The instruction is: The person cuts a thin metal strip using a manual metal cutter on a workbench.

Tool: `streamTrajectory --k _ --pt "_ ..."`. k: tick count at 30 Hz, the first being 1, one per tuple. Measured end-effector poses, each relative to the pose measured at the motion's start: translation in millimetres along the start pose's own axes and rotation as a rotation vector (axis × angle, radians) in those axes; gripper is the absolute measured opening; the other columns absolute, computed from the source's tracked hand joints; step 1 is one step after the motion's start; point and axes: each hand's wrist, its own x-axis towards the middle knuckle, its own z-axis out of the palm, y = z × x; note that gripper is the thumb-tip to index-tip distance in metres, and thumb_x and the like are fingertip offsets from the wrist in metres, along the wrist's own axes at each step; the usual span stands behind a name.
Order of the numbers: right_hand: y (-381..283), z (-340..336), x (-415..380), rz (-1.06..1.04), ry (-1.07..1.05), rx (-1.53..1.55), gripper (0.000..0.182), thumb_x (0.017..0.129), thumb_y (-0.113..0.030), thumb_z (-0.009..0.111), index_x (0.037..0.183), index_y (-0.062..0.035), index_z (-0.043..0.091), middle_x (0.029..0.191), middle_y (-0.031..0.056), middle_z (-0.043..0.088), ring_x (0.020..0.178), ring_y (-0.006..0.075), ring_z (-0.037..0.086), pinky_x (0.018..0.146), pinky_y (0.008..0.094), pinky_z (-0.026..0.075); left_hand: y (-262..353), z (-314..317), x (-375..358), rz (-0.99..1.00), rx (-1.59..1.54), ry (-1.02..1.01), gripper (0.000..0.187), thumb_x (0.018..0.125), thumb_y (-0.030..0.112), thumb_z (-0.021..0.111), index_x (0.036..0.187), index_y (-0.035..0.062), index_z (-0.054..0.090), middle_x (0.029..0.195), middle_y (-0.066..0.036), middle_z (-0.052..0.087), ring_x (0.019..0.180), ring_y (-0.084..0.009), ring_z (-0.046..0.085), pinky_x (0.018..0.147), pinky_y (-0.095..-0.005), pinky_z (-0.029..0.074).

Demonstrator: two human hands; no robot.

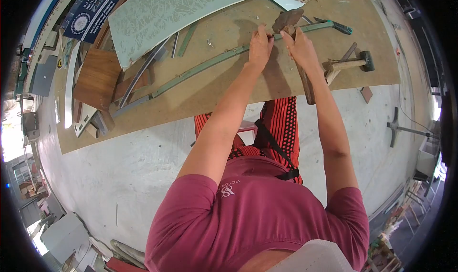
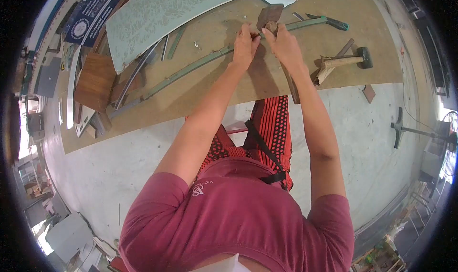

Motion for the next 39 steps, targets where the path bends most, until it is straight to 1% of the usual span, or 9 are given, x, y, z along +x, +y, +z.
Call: streamTrajectory --k 2,4,14,16,27,32,34,37,39 --pt "10 10 1 -0.046 0.034 -0.085 0.054 0.087 -0.047 0.05 0.104 0.0039 0.049 0.073 0.0246 0.063 0.075 0.0418 0.063 0.069 0.0474 0.048 0 -2 -1 0.028 0.031 0.0 0.052 0.075 -0.004 0.061 0.12 -0.003 0.036 0.085 -0.017 0.06 0.087 -0.0343 0.055 0.077 -0.0419 0.046" --pt "14 13 5 -0.066 0.043 -0.094 0.057 0.087 -0.047 0.053 0.102 0.0075 0.047 0.061 0.0167 0.058 0.05 0.0234 0.059 0.048 0.0352 0.046 1 -4 -1 0.019 0.022 -0.008 0.052 0.075 -0.004 0.061 0.12 -0.0029 0.037 0.085 -0.017 0.06 0.087 -0.0341 0.055 0.077 -0.0417 0.046" --pt "18 18 1 -0.128 0.113 -0.273 0.056 0.087 -0.046 0.053 0.104 0.0072 0.047 0.063 0.0166 0.059 0.052 0.0238 0.06 0.051 0.0357 0.047 -5 1 -1 0.016 0.006 0.027 0.054 0.074 -0.002 0.065 0.122 -0.0027 0.039 0.086 -0.015 0.061 0.087 -0.0343 0.056 0.077 -0.0419 0.046" --pt "10 7 -3 -0.009 -0.001 -0.064 0.051 0.088 -0.043 0.054 0.101 0.0055 0.049 0.064 0.0149 0.059 0.051 0.0222 0.059 0.049 0.0344 0.047 -4 -1 1 0.021 -0.001 0.02 0.055 0.075 -0.002 0.065 0.123 -0.0024 0.039 0.087 -0.015 0.061 0.087 -0.0342 0.056 0.077 -0.0417 0.046" --pt "57 22 -91 0.172 0.049 0.36 0.036 0.089 -0.035 0.055 0.087 0.0004 0.048 0.059 0.0061 0.054 0.049 0.0154 0.054 0.047 0.0302 0.042 4 -17 4 0.077 0.081 -0.026 0.052 0.078 0.006 0.06 0.127 0.0045 0.04 0.094 -0.014 0.061 0.092 -0.032 0.057 0.082 -0.0424 0.045" --pt "72 29 -100 0.265 0.094 0.607 0.03 0.091 -0.032 0.053 0.085 -0.0037 0.048 0.057 0.001 0.049 0.048 0.0103 0.05 0.043 0.0258 0.039 4 -82 33 0.18 0.11 0.108 0.029 0.081 0.017 0.057 0.108 0.0074 0.059 0.097 -0.014 0.062 0.09 -0.0282 0.06 0.079 -0.037 0.047" --pt "76 29 -100 0.295 0.102 0.617 0.03 0.091 -0.032 0.053 0.084 -0.0034 0.047 0.057 0.0011 0.048 0.047 0.0107 0.05 0.043 0.0262 0.039 2 -126 41 -0.109 0.144 0.021 0.023 0.08 0.023 0.057 0.093 0.0063 0.065 0.089 -0.013 0.065 0.084 -0.029 0.062 0.075 -0.036 0.048" --pt "78 25 -101 0.31 0.101 0.704 0.031 0.091 -0.033 0.053 0.084 -0.003 0.047 0.057 0.0018 0.048 0.046 0.0117 0.05 0.042 0.0271 0.039 -83 -154 38 -0.228 0.407 -0.07 0.023 0.077 0.027 0.06 0.083 0.0062 0.068 0.084 -0.017 0.066 0.079 -0.033 0.063 0.071 -0.0389 0.05" --pt "83 24 -99 0.299 0.097 0.786 0.032 0.091 -0.034 0.053 0.084 -0.0028 0.046 0.057 0.0024 0.049 0.046 0.0123 0.05 0.042 0.0275 0.04 -90 -160 35 -0.244 0.483 -0.107 0.024 0.076 0.028 0.061 0.083 0.0056 0.068 0.087 -0.02 0.065 0.08 -0.0362 0.063 0.072 -0.0419 0.051"
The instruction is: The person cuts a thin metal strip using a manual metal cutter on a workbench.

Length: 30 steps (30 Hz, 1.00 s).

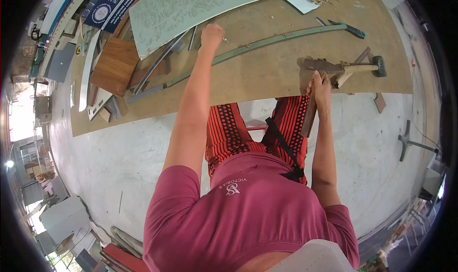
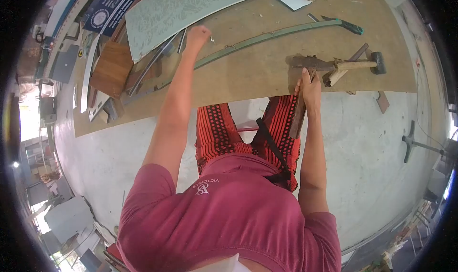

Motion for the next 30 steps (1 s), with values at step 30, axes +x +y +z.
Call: streamTrajectory --k 30 --pt "6 -10 5 0.042 0.004 0.089 0.036 0.091 -0.036 0.053 0.09 -0.0005 0.048 0.059 0.0033 0.05 0.047 0.0123 0.05 0.044 0.0285 0.042 250 126 -16 0.366 -0.243 -0.126 0.02 0.076 0.021 0.065 0.091 0.0088 0.067 0.098 -0.011 0.064 0.089 -0.0247 0.061 0.08 -0.0367 0.047"
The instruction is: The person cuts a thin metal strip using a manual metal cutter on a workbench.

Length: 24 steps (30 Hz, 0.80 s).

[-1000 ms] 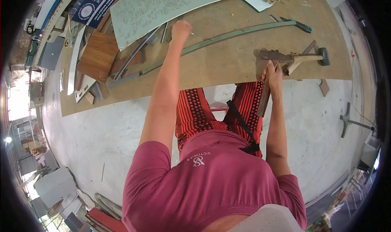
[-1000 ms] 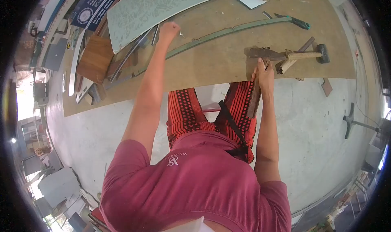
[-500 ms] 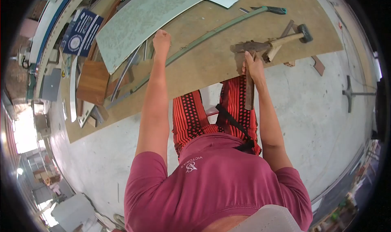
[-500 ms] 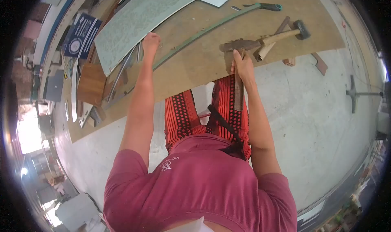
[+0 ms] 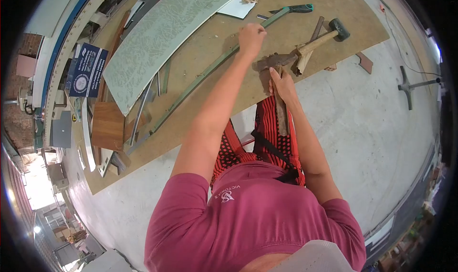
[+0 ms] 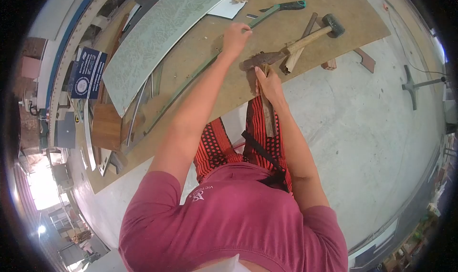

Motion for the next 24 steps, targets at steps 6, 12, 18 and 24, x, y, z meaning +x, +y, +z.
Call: streamTrajectory --k 6,12,18,24 --pt "14 -4 7 0.02 0.034 -0.103 0.034 0.09 -0.034 0.053 0.091 0.0004 0.051 0.058 0.0042 0.052 0.047 0.0129 0.051 0.043 0.0289 0.042 -31 49 0 0.059 0.261 0.033 0.012 0.076 0.021 0.064 0.085 0.0129 0.068 0.107 -0.009 0.055 0.105 -0.0336 0.049 0.089 -0.0508 0.036" --pt "12 7 5 0.009 0.004 -0.024 0.038 0.091 -0.037 0.052 0.076 -0.0024 0.051 0.055 0.0042 0.05 0.044 0.0133 0.049 0.043 0.0282 0.039 -56 48 -20 0.046 0.185 0.138 0.01 0.077 0.019 0.062 0.084 0.0131 0.067 0.098 -0.005 0.057 0.105 -0.0312 0.048 0.087 -0.0494 0.038" --pt "-4 13 -9 -0.04 0.033 -0.08 0.043 0.09 -0.04 0.052 0.071 -0.0024 0.05 0.051 0.0048 0.048 0.044 0.014 0.05 0.043 0.0278 0.04 -62 18 -47 0.044 0.051 0.107 0.01 0.078 0.019 0.062 0.084 0.0111 0.065 0.102 -0.005 0.057 0.108 -0.0313 0.045 0.094 -0.0497 0.035" --pt "8 8 0 -0.059 0.035 -0.066 0.039 0.091 -0.039 0.052 0.079 -0.0021 0.05 0.057 0.0038 0.051 0.046 0.0132 0.051 0.043 0.0274 0.04 -77 -2 -70 0.086 0.036 0.13 0.01 0.077 0.017 0.063 0.085 0.0121 0.066 0.099 -0.005 0.058 0.103 -0.03 0.047 0.089 -0.0452 0.037"
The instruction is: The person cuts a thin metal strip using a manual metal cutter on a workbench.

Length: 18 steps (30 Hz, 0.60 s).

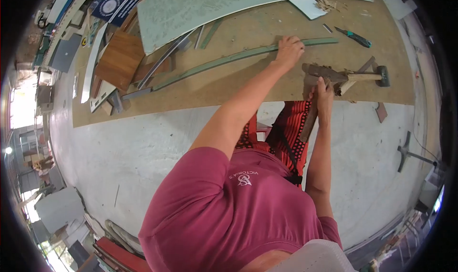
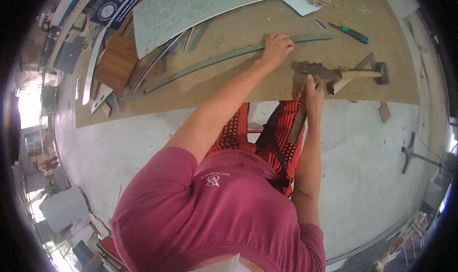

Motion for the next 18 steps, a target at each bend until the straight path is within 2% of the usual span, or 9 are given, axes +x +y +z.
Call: streamTrajectory --k 1,6,8,9,11,14,18 --pt "5 -3 3 -0.04 -0.033 -0.005 0.036 0.091 -0.038 0.052 0.084 -0.0023 0.05 0.059 0.0039 0.052 0.047 0.013 0.051 0.044 0.0274 0.04 -4 -3 -1 0.034 0.006 0.019 0.009 0.077 0.016 0.063 0.084 0.0114 0.066 0.097 -0.005 0.059 0.101 -0.0289 0.049 0.088 -0.0436 0.037" --pt "-7 -1 -3 -0.009 -0.021 0.044 0.033 0.091 -0.036 0.051 0.084 -0.0037 0.049 0.06 0.0033 0.05 0.047 0.0126 0.049 0.044 0.027 0.04 3 -16 9 0.083 -0.066 0.137 0.007 0.077 0.014 0.062 0.081 0.0088 0.066 0.088 -0.008 0.06 0.091 -0.0262 0.054 0.087 -0.0405 0.037" --pt "-9 -1 -3 0.01 -0.022 0.075 0.031 0.092 -0.034 0.05 0.083 -0.0048 0.048 0.06 0.0028 0.049 0.047 0.0122 0.049 0.044 0.0266 0.04 6 -17 18 -0.012 -0.097 0.157 0.01 0.078 0.014 0.062 0.084 0.0062 0.066 0.082 -0.01 0.063 0.081 -0.0259 0.059 0.082 -0.0391 0.042" --pt "-9 -2 -4 0.009 -0.019 0.045 0.032 0.091 -0.035 0.051 0.083 -0.0045 0.047 0.06 0.0029 0.049 0.047 0.0123 0.048 0.044 0.0268 0.04 8 -15 22 -0.002 -0.102 0.139 0.01 0.078 0.014 0.062 0.084 0.0062 0.066 0.082 -0.01 0.063 0.081 -0.0259 0.059 0.082 -0.0391 0.042" --pt "-6 -4 -2 0.012 -0.003 0.022 0.033 0.091 -0.036 0.051 0.083 -0.0042 0.047 0.06 0.003 0.049 0.047 0.0123 0.048 0.045 0.027 0.041 11 -8 30 -0.201 -0.259 0.042 0.015 0.08 0.016 0.062 0.088 0.0038 0.066 0.08 -0.013 0.066 0.074 -0.0252 0.063 0.075 -0.0357 0.047" --pt "-6 -6 -1 0.036 -0.024 0.014 0.035 0.09 -0.038 0.052 0.084 -0.0038 0.046 0.06 0.0031 0.049 0.047 0.0123 0.049 0.045 0.0271 0.041 11 0 38 -0.26 -0.268 -0.003 0.019 0.08 0.016 0.062 0.093 0.0031 0.066 0.084 -0.014 0.067 0.076 -0.0233 0.065 0.069 -0.0329 0.049" --pt "-15 -3 -6 0.06 0.0 0.081 0.038 0.091 -0.037 0.052 0.085 0.0002 0.049 0.056 0.0044 0.051 0.046 0.013 0.051 0.045 0.0285 0.042 11 3 42 -0.259 -0.27 -0.002 0.019 0.08 0.016 0.062 0.094 0.0039 0.067 0.084 -0.013 0.068 0.078 -0.0219 0.066 0.072 -0.0323 0.049"
